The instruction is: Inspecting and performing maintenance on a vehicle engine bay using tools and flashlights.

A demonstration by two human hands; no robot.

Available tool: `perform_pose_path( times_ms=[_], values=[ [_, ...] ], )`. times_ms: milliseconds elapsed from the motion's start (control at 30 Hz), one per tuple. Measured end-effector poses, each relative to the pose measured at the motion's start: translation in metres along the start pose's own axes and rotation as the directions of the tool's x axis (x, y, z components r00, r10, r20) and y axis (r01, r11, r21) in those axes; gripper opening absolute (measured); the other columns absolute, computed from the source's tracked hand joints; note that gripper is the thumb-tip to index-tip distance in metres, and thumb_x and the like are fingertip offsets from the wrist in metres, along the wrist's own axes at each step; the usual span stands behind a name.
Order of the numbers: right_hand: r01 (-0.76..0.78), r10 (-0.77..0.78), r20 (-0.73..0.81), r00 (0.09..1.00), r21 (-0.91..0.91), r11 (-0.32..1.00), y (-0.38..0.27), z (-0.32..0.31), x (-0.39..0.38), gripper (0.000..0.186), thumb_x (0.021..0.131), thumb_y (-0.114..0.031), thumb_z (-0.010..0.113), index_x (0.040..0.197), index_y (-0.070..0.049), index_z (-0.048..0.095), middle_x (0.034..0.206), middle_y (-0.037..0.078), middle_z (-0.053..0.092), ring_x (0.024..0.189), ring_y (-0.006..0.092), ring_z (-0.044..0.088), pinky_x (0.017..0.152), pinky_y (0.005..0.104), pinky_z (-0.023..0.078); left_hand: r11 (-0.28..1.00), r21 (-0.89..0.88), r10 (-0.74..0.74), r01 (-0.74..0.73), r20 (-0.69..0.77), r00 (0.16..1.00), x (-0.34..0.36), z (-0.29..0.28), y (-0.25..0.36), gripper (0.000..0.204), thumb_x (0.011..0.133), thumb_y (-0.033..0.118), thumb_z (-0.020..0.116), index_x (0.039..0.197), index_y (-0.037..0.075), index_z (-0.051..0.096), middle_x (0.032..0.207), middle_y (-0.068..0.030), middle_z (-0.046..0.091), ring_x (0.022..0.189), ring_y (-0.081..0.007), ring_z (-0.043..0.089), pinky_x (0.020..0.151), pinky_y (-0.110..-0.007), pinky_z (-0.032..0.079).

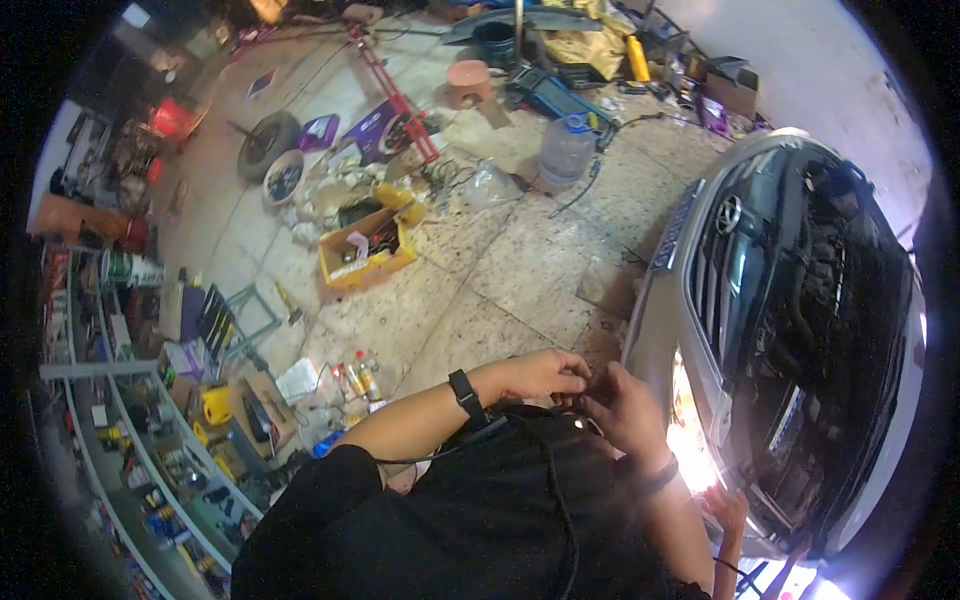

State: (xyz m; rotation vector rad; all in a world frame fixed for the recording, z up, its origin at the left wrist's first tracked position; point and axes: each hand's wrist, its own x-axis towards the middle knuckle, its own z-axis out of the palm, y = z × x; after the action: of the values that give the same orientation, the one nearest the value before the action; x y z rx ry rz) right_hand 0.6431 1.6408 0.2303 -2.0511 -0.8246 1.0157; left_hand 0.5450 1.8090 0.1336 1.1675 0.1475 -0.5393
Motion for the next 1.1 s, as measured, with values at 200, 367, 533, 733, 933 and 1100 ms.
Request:
perform_pose_path(
  times_ms=[200, 367, 533, 733, 933, 1100],
  values=[
    [-0.027, 0.03, -0.016, 0.999, 0.167, 0.985, -0.002, 0.005, 0.002, 0.029, 0.083, -0.004, 0.071, 0.11, 0.0, 0.06, 0.093, 0.011, 0.066, 0.085, 0.0189, 0.064, 0.078, 0.0321, 0.052, 0.963, -0.085, 0.129, -0.255, -0.686, 0.716, -0.077, -0.119, -0.071, 0.017, 0.094, 0.022, 0.06, 0.095, 0.005, 0.065, 0.083, -0.0025, 0.064, 0.071, -0.0118, 0.058, 0.063, -0.027, 0.048],
    [-0.154, 0.205, -0.101, 0.973, 0.376, 0.914, 0.052, -0.014, -0.023, 0.024, 0.087, -0.007, 0.068, 0.108, 0.002, 0.06, 0.096, 0.01, 0.065, 0.088, 0.0166, 0.062, 0.079, 0.0287, 0.049, 0.695, -0.507, -0.355, -0.509, -0.858, 0.37, -0.188, -0.251, -0.105, 0.038, 0.097, 0.051, 0.053, 0.104, 0.014, 0.057, 0.073, 0.0005, 0.058, 0.063, -0.0137, 0.057, 0.059, -0.028, 0.046],
    [-0.227, 0.334, -0.133, 0.933, 0.501, 0.835, 0.118, -0.011, -0.044, 0.024, 0.089, -0.01, 0.065, 0.11, -0.001, 0.058, 0.098, 0.008, 0.065, 0.083, 0.0149, 0.061, 0.07, 0.0279, 0.051, 0.692, -0.683, -0.501, -0.233, -0.687, 0.526, -0.235, -0.283, -0.199, 0.042, 0.091, 0.061, 0.055, 0.104, 0.02, 0.057, 0.064, 0.0009, 0.056, 0.05, -0.0157, 0.056, 0.041, -0.031, 0.042],
    [-0.24, 0.594, -0.124, 0.795, 0.835, 0.494, 0.174, 0.0, -0.1, 0.028, 0.093, -0.016, 0.064, 0.115, -0.001, 0.055, 0.094, 0.009, 0.065, 0.08, 0.0152, 0.063, 0.066, 0.0276, 0.053, 0.864, -0.464, -0.422, 0.197, -0.453, 0.785, -0.1, -0.17, -0.2, 0.04, 0.095, 0.048, 0.057, 0.077, 0.013, 0.059, 0.062, 0.0052, 0.056, 0.049, -0.0075, 0.047, 0.046, -0.022, 0.037],
    [-0.15, 0.611, -0.342, 0.714, 0.777, 0.611, 0.193, -0.01, -0.141, 0.027, 0.092, -0.017, 0.065, 0.111, 0.0, 0.057, 0.092, 0.007, 0.062, 0.075, 0.0133, 0.06, 0.064, 0.0247, 0.05, 0.8, -0.36, -0.597, 0.48, -0.402, 0.694, -0.067, -0.154, -0.183, 0.034, 0.091, 0.041, 0.064, 0.104, 0.01, 0.06, 0.09, -0.0039, 0.066, 0.075, -0.0137, 0.062, 0.061, -0.027, 0.05],
    [-0.055, 0.75, -0.289, 0.595, 0.916, 0.397, 0.224, -0.009, -0.158, 0.026, 0.091, -0.017, 0.065, 0.109, 0.0, 0.06, 0.091, 0.007, 0.066, 0.076, 0.0135, 0.061, 0.067, 0.0273, 0.051, 0.846, -0.317, -0.499, 0.428, -0.193, 0.845, -0.007, -0.221, -0.123, 0.015, 0.096, 0.023, 0.056, 0.09, 0.009, 0.054, 0.077, -0.0024, 0.058, 0.055, -0.0104, 0.051, 0.042, -0.023, 0.034]
  ],
)
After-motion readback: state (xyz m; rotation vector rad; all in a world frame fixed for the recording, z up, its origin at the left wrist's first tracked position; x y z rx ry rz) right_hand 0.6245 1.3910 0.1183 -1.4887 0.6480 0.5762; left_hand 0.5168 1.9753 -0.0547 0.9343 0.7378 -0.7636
